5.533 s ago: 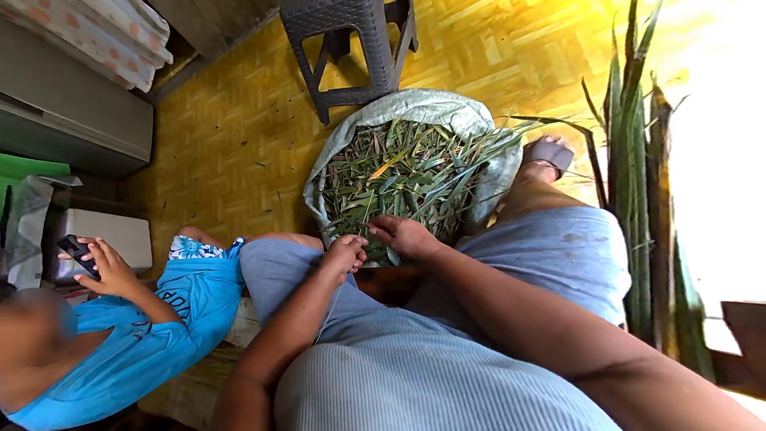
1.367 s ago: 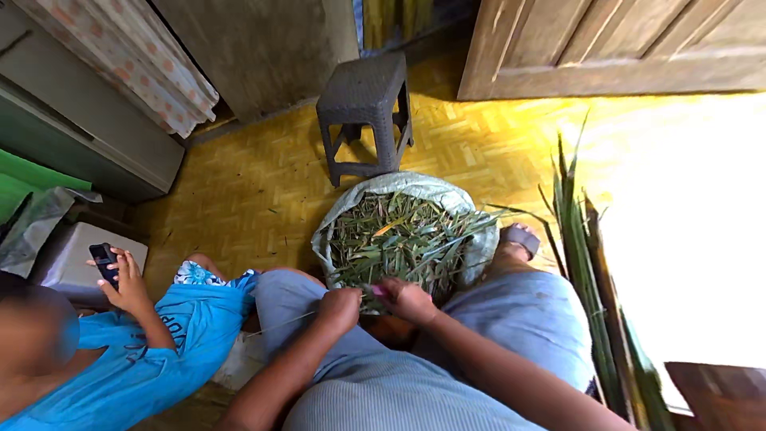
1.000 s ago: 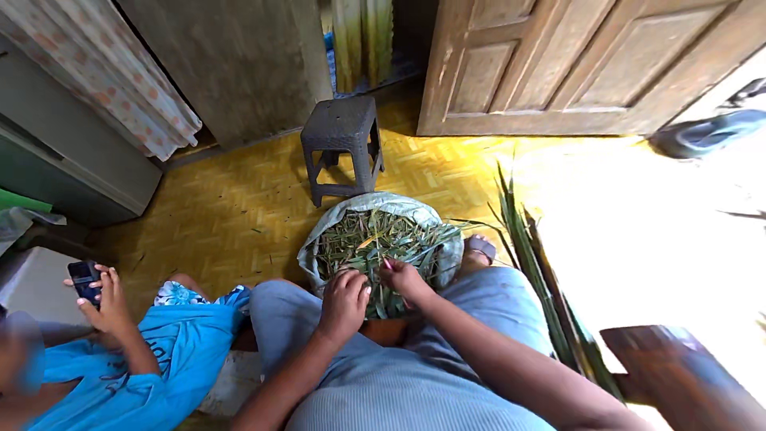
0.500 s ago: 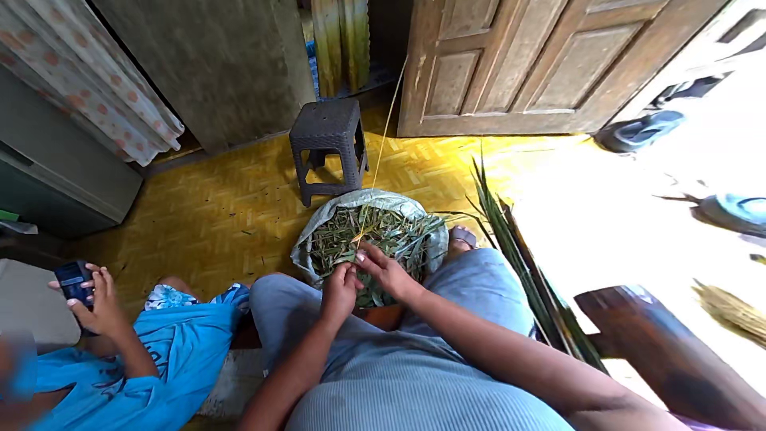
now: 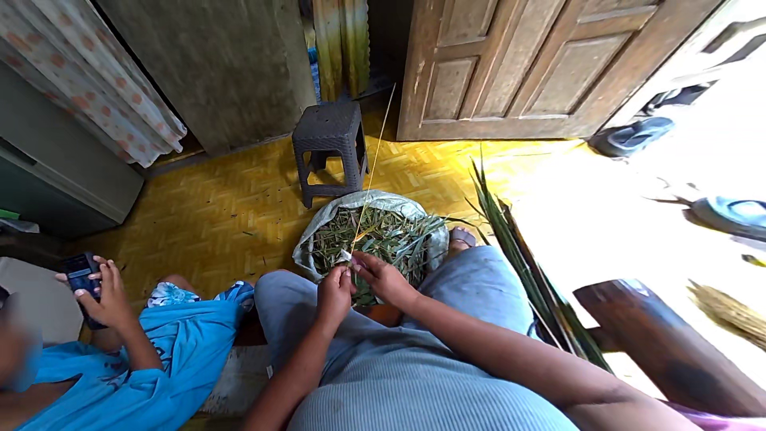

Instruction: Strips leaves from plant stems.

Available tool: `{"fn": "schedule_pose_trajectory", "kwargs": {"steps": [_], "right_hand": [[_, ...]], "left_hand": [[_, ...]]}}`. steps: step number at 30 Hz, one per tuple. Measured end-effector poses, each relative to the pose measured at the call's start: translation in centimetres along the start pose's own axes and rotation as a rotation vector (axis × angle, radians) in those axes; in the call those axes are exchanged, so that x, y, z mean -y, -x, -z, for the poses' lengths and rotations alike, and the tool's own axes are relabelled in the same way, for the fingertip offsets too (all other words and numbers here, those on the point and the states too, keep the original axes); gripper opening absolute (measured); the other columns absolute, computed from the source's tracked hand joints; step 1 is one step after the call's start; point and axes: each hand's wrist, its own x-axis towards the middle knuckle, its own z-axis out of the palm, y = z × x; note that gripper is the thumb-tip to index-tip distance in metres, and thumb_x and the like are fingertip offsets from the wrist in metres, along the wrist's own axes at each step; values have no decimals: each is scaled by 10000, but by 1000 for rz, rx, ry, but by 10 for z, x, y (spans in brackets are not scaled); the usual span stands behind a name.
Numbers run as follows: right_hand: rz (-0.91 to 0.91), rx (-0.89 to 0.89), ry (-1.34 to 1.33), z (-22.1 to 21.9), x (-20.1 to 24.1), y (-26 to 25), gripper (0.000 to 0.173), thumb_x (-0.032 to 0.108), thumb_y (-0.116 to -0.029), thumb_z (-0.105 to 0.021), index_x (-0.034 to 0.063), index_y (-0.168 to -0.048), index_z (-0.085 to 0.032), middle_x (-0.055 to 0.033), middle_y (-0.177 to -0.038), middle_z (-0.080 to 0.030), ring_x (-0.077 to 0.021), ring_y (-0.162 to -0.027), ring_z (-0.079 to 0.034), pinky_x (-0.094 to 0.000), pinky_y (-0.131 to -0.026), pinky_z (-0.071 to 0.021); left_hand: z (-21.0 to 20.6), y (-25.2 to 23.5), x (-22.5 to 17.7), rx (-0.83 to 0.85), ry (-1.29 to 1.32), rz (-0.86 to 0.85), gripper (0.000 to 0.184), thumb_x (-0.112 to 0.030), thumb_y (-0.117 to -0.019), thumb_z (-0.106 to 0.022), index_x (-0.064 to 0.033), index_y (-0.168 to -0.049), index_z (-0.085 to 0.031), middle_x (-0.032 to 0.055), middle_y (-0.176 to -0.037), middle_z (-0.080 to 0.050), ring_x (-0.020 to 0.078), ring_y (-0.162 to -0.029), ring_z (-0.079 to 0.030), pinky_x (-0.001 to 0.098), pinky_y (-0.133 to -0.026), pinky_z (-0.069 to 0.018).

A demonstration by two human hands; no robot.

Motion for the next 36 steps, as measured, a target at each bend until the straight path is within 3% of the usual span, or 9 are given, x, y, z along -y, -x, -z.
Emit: {"fn": "schedule_pose_trajectory", "kwargs": {"steps": [4,8,13,16,21,24,29,31,36], "right_hand": [[-62,20,-183,2,-1,-8,415,232,-1111,-450,30,-1471,-496,-159,-1236,-647,-186,-1013,-638,-354,-926,-504],[-45,11,-96,0,0,-8,436,264,-1110,-455,57,-1492,-494,-186,-1291,-650,-260,-1123,-645,-445,-1019,-484],[-128,-66,-382,4,-2,-20,362,186,-1100,-485,25,-1421,-530,-97,-1046,-642,-95,-791,-568,-274,-735,-480],[-157,-98,-490,10,0,-25,329,178,-1094,-506,25,-1380,-563,-34,-890,-593,-56,-678,-504,-227,-644,-435],[-149,-100,-422,12,-1,-31,304,185,-1087,-528,41,-1347,-590,-36,-892,-603,-67,-685,-510,-236,-655,-439],[-154,-132,-413,13,-1,-35,336,181,-1097,-502,39,-1398,-549,-107,-1067,-639,-117,-810,-566,-300,-760,-481],[-227,-170,-620,27,-7,-47,301,186,-1095,-502,78,-1372,-552,-21,-909,-583,-56,-649,-492,-222,-591,-418],[-239,-200,-650,35,-12,-53,292,195,-1098,-495,91,-1365,-550,-13,-909,-573,-58,-648,-489,-226,-588,-420],[-162,-440,-551,59,-60,-67,410,272,-1097,-478,97,-1468,-482,-92,-1067,-633,-135,-798,-590,-349,-736,-520]], "left_hand": [[4,10,10,-12,-5,-12,305,-124,-1100,-435,39,-1266,-632,35,-812,-640,78,-673,-563,254,-660,-486],[10,20,16,-8,0,-15,295,-116,-1100,-432,31,-1258,-633,26,-801,-625,73,-657,-542,246,-638,-470],[15,33,22,16,39,3,294,-116,-1100,-430,20,-1256,-638,2,-801,-623,48,-649,-539,220,-620,-461],[18,40,29,22,41,-19,289,-114,-1097,-435,20,-1246,-642,-7,-783,-616,36,-635,-527,204,-603,-447],[24,50,33,25,36,-15,286,-100,-1094,-427,12,-1242,-645,-12,-783,-617,32,-639,-535,197,-607,-452],[26,58,33,47,42,4,284,-107,-1096,-430,1,-1251,-642,-19,-789,-623,26,-638,-536,195,-604,-452],[33,71,42,85,26,4,281,-110,-1090,-450,-4,-1250,-655,-25,-794,-640,14,-625,-518,187,-589,-433],[39,77,48,105,9,13,273,-121,-1092,-455,-18,-1238,-661,-31,-791,-640,6,-611,-506,181,-582,-424],[50,91,58,53,38,54,302,-124,-1103,-411,6,-1280,-617,1,-836,-641,27,-643,-515,200,-613,-440]]}}
